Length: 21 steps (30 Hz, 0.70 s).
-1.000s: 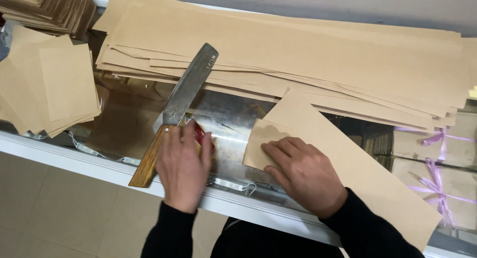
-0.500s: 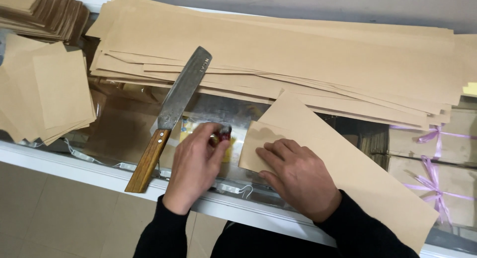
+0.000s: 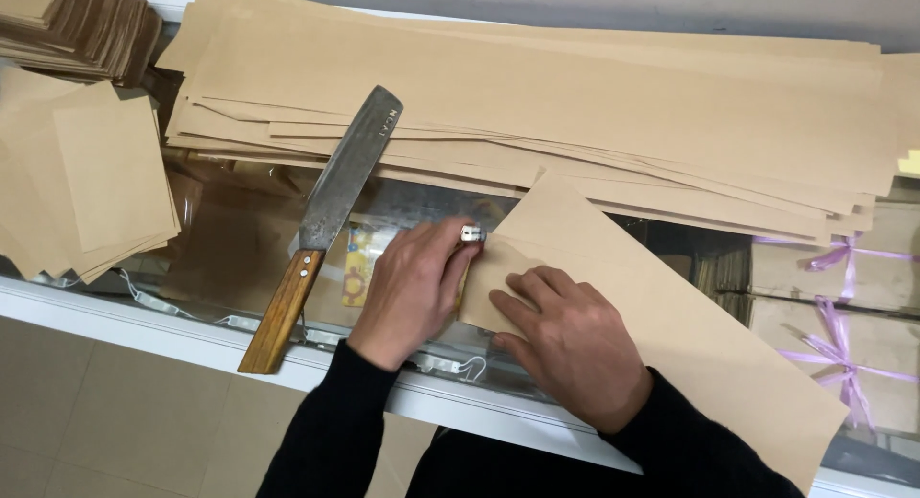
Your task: Folding and cutting brown paper strips into smaller sections using a large knife on a glass counter.
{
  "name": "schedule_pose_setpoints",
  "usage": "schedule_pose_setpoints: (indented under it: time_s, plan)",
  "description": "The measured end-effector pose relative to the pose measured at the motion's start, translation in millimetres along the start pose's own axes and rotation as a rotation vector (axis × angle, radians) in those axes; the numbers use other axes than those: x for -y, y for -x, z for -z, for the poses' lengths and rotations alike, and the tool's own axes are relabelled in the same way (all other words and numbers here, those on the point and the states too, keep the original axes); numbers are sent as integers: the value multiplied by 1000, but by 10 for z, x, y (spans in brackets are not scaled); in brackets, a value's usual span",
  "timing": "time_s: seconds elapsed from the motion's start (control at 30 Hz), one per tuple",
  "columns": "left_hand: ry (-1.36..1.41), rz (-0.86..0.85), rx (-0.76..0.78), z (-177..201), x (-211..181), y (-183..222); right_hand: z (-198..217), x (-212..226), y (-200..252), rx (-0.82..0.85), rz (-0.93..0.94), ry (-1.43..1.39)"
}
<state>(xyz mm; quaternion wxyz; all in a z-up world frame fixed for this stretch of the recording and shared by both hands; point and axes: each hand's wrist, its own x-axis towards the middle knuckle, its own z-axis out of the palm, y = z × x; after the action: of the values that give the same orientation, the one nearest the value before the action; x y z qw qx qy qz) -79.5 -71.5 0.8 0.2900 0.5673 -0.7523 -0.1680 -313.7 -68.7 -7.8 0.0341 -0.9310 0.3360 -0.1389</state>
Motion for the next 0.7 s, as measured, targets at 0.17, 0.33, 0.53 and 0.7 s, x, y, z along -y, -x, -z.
schedule_pose_setpoints:
  time_s: [0.17,0.33,0.53,0.7]
  plan:
    - [-35,-2,0,-19,56,-176,16,8,8,9,-8,7]
    - [-43,8,-20,-32,95,-209,-12,13,21,22,-16,46]
    - [44,20,-16,-7,20,-41,-27,-16,15,55,-14,-14]
    - [-14,12,35,24,-5,225,-7,-26,16,28,-21,-55]
